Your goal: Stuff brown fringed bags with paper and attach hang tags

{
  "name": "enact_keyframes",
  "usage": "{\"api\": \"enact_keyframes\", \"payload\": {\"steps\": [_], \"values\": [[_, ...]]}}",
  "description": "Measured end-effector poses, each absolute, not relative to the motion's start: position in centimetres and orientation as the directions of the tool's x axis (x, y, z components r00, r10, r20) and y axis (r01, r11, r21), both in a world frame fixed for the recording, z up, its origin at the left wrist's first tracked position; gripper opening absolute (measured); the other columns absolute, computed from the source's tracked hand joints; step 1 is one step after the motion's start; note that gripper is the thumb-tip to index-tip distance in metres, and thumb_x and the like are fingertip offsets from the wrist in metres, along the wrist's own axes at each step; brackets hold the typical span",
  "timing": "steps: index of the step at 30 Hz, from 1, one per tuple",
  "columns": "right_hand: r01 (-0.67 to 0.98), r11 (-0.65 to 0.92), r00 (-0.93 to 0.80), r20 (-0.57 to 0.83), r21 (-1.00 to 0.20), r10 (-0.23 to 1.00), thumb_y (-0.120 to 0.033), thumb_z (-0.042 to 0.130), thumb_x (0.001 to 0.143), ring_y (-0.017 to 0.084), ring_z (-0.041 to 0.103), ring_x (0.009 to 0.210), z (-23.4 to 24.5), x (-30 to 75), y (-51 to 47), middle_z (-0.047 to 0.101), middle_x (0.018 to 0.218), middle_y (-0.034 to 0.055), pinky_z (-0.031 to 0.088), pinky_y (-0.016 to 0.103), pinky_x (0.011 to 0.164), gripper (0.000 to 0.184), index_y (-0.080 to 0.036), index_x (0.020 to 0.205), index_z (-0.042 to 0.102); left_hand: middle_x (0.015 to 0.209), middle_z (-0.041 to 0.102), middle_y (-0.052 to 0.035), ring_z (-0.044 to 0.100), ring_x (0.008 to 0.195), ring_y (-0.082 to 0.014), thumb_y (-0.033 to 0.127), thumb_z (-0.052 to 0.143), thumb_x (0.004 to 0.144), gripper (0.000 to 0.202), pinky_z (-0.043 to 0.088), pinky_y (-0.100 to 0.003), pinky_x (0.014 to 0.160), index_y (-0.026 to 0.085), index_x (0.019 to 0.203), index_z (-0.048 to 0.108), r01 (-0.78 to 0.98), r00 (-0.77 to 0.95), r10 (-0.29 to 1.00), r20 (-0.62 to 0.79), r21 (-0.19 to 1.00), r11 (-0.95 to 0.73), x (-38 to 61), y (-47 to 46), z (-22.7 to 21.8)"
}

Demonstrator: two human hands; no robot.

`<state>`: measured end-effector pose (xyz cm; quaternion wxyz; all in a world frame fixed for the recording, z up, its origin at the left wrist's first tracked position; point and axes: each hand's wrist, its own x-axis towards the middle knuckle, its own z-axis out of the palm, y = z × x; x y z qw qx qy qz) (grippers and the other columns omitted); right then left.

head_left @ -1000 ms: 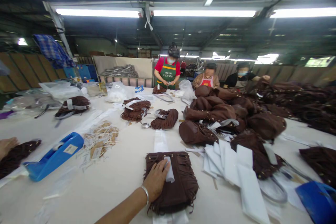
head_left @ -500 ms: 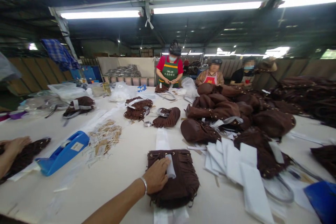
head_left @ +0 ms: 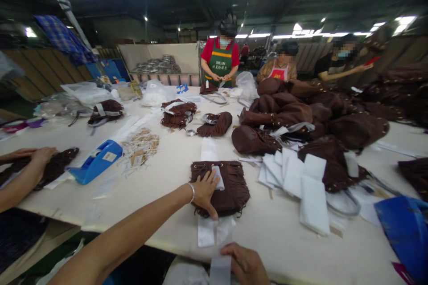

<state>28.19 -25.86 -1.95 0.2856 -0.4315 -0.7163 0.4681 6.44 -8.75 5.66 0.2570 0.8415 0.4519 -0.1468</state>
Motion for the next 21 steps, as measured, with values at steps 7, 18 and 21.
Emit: {"api": "enact_keyframes", "payload": {"steps": [7,18,21], "values": [[0.448,0.316,-0.472,0.079,-0.837,0.878,-0.026,0.049,0.094,0.016,0.062,0.081,-2.0,27.7,-26.9,0.067,0.086,0.0026,0.046,0.025,0.075,0.017,-0.021,0.089,0.064,0.155,-0.026,-0.0191,-0.016,0.142,-0.0464,0.079,0.065,0.056,0.136,0.01,-0.073,0.107,0.014,0.152,-0.006,0.861,0.508,0.734,-0.451,0.263,-0.434,7.1,-9.6,4.8],[0.543,0.527,-0.551,0.196,-0.653,0.811,-0.018,0.045,0.094,0.017,0.058,0.085,0.3,28.3,-26.4,0.06,0.091,0.0051,0.046,0.027,0.072,0.016,-0.022,0.093,0.061,0.155,-0.026,-0.0195,-0.013,0.142,-0.0473,0.077,0.066,0.056,0.134,0.01,-0.073,0.107,0.013,0.153,-0.002,0.852,0.524,0.746,-0.412,0.269,-0.45,6.9,-9.6,4.6],[0.615,0.588,-0.511,0.302,-0.525,0.804,-0.012,0.047,0.089,0.023,0.056,0.102,1.4,28.4,-26.5,0.057,0.116,0.0102,0.049,0.035,0.081,0.02,-0.023,0.097,0.062,0.155,-0.025,-0.0198,-0.012,0.142,-0.0485,0.075,0.067,0.056,0.134,0.009,-0.074,0.106,0.013,0.152,-0.001,0.849,0.529,0.735,-0.425,0.282,-0.448,6.8,-9.3,4.8]]}}
